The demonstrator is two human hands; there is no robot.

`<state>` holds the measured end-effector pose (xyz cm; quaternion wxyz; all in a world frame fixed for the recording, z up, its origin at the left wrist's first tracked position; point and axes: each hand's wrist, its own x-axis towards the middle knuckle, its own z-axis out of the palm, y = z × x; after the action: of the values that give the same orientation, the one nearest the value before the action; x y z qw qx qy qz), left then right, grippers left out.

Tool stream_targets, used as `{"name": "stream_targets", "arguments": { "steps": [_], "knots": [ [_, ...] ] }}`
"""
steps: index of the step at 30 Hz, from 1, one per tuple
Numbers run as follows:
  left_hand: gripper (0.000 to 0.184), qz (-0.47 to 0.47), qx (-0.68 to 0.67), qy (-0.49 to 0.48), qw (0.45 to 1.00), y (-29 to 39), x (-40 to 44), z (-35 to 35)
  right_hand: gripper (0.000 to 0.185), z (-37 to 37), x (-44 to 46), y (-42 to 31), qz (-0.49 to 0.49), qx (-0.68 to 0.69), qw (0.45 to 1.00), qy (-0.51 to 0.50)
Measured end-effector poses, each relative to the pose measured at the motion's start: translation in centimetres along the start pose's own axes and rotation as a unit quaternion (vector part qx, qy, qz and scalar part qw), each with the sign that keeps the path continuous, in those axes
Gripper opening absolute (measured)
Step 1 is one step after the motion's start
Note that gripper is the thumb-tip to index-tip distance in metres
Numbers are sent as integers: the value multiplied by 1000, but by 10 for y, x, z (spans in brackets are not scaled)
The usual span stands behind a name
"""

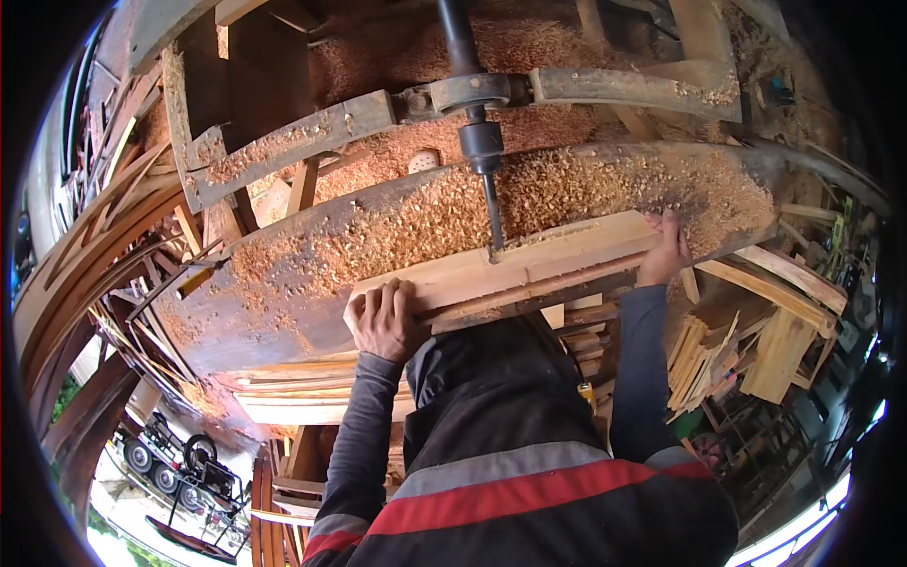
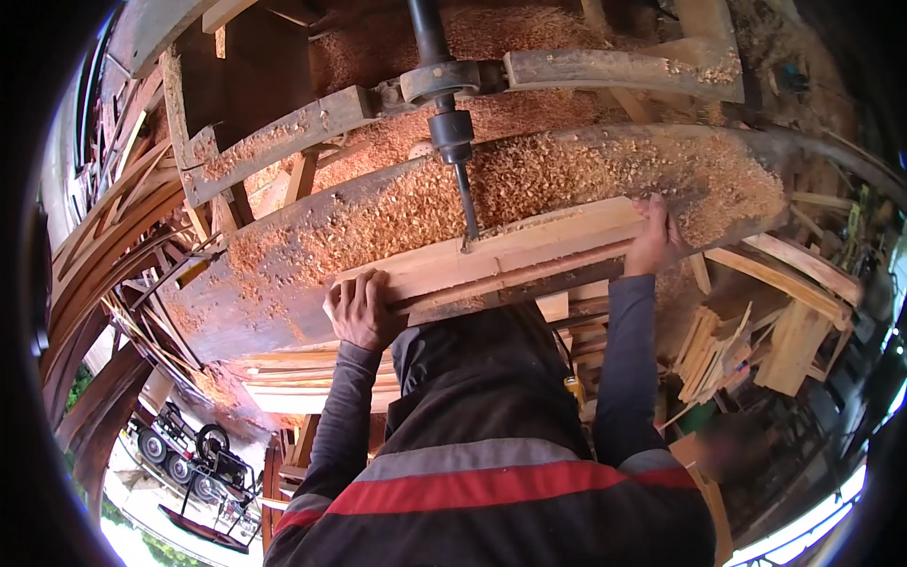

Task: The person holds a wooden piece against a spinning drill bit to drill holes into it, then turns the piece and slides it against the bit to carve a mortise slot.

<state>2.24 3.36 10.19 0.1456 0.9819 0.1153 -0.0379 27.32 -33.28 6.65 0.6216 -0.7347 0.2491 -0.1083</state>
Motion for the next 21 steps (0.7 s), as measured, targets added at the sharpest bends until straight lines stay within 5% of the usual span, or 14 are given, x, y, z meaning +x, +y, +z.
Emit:
{"name": "stream_targets", "arguments": {
  "steps": [8,9,21],
  "knots": [
    [62,-18,4,-4,1000,6,-8,1,26,-16,-11,-6,-33,-51,997,-46],
    [62,-6,2,-9,1000,4,-13,4,27,-30,-13,12,20,48,998,-21],
    [57,47,-42,11,998,22,-24,4,25,-79,-34,17,3,28,999,29]
  ]
}}
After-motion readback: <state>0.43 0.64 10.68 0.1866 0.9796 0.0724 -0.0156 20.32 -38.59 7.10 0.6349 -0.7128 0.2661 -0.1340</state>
